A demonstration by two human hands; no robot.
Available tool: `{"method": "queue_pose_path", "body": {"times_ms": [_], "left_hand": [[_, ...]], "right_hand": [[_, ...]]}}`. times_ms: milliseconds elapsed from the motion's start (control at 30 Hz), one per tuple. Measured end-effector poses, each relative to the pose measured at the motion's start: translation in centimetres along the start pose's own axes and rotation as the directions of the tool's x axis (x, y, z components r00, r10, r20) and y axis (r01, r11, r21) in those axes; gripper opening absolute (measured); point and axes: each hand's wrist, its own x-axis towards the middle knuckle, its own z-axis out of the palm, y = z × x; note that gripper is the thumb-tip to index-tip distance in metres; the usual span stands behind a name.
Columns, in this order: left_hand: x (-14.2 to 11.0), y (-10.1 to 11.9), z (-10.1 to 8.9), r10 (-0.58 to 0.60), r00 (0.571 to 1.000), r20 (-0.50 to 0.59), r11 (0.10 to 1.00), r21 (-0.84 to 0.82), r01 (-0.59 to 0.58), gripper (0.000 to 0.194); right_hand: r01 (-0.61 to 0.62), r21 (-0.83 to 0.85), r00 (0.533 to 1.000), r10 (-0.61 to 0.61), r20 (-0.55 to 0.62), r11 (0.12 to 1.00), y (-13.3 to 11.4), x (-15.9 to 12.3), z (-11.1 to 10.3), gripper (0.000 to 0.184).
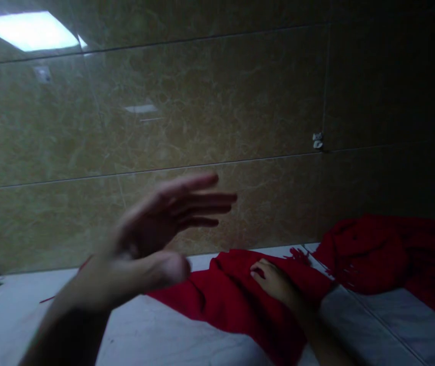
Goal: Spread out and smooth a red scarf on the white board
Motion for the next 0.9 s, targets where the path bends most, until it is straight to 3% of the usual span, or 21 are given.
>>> {"method": "queue_pose_path", "body": {"times_ms": [67, 133, 200, 300, 400, 533, 600, 667, 733, 800, 833, 867, 900], "left_hand": [[4.3, 0.1, 2.0, 0.179, 0.984, -0.012, 0.984, 0.013, -0.179, 0.052], [7.9, -2.4, 4.5, 0.266, 0.963, -0.031, 0.959, 0.112, -0.261, 0.047], [10.1, -6.9, 6.7, 0.219, 0.973, -0.069, 0.941, 0.28, -0.191, 0.04], [10.8, -13.7, 8.5, 0.114, 0.991, -0.065, 0.867, 0.493, -0.068, 0.044], [10.0, -16.9, 8.5, 0.092, 0.992, -0.09, 0.807, 0.59, -0.021, 0.044], [8.8, -16.1, 6.1, 0.004, 0.993, -0.121, 0.821, 0.567, 0.065, 0.047], [8.0, -15.7, 3.9, -0.058, 0.976, -0.208, 0.777, 0.605, 0.175, 0.053], [6.8, -15.9, 1.2, -0.112, 0.907, -0.406, 0.703, 0.613, 0.361, 0.055], [5.5, -16.5, -1.1, -0.127, 0.76, -0.638, 0.606, 0.557, 0.568, 0.053], [4.8, -16.8, -2.2, -0.04, 0.625, -0.779, 0.551, 0.505, 0.664, 0.05], [4.7, -16.7, -2.2, 0.02, 0.602, -0.798, 0.564, 0.506, 0.652, 0.049], [4.9, -16.5, -1.8, 0.077, 0.612, -0.787, 0.601, 0.526, 0.601, 0.047], [5.3, -16.0, -0.9, 0.129, 0.654, -0.746, 0.655, 0.559, 0.509, 0.044]], "right_hand": [[-0.008, -0.013, 1.0, 0.008, 0.021, 1.0, 0.0, 0.1, 0.1, 0.018], [-0.011, -0.03, 0.999, 0.012, 0.045, 0.999, 0.0, 0.2, 0.0, 0.022], [-0.023, -0.053, 0.998, 0.026, 0.049, 0.998, -0.1, 0.2, -0.1, 0.031], [-0.052, -0.101, 0.997, 0.058, 0.059, 0.994, -0.2, 0.1, -0.4, 0.046], [-0.059, -0.164, 0.99, 0.078, 0.115, 0.985, -0.3, 0.2, -0.5, 0.04], [-0.104, -0.249, 0.988, 0.128, 0.085, 0.963, -0.6, 0.2, -0.5, 0.029], [-0.105, -0.221, 0.99, 0.123, 0.068, 0.97, -0.8, 0.2, -0.7, 0.027], [-0.082, -0.117, 0.994, 0.09, 0.063, 0.99, -1.2, 0.2, -0.9, 0.027], [-0.043, 0.023, 0.999, 0.043, 0.012, 0.999, -1.8, 0.3, -1.2, 0.03], [-0.008, 0.133, 0.994, 0.022, -0.106, 0.991, -2.3, 0.5, -1.5, 0.034], [0.002, 0.165, 0.986, 0.026, -0.166, 0.986, -2.4, 0.6, -1.6, 0.036], [0.002, 0.182, 0.976, 0.037, -0.214, 0.983, -2.5, 0.7, -1.7, 0.037], [-0.007, 0.187, 0.968, 0.054, -0.247, 0.982, -2.4, 0.8, -1.8, 0.039]]}}
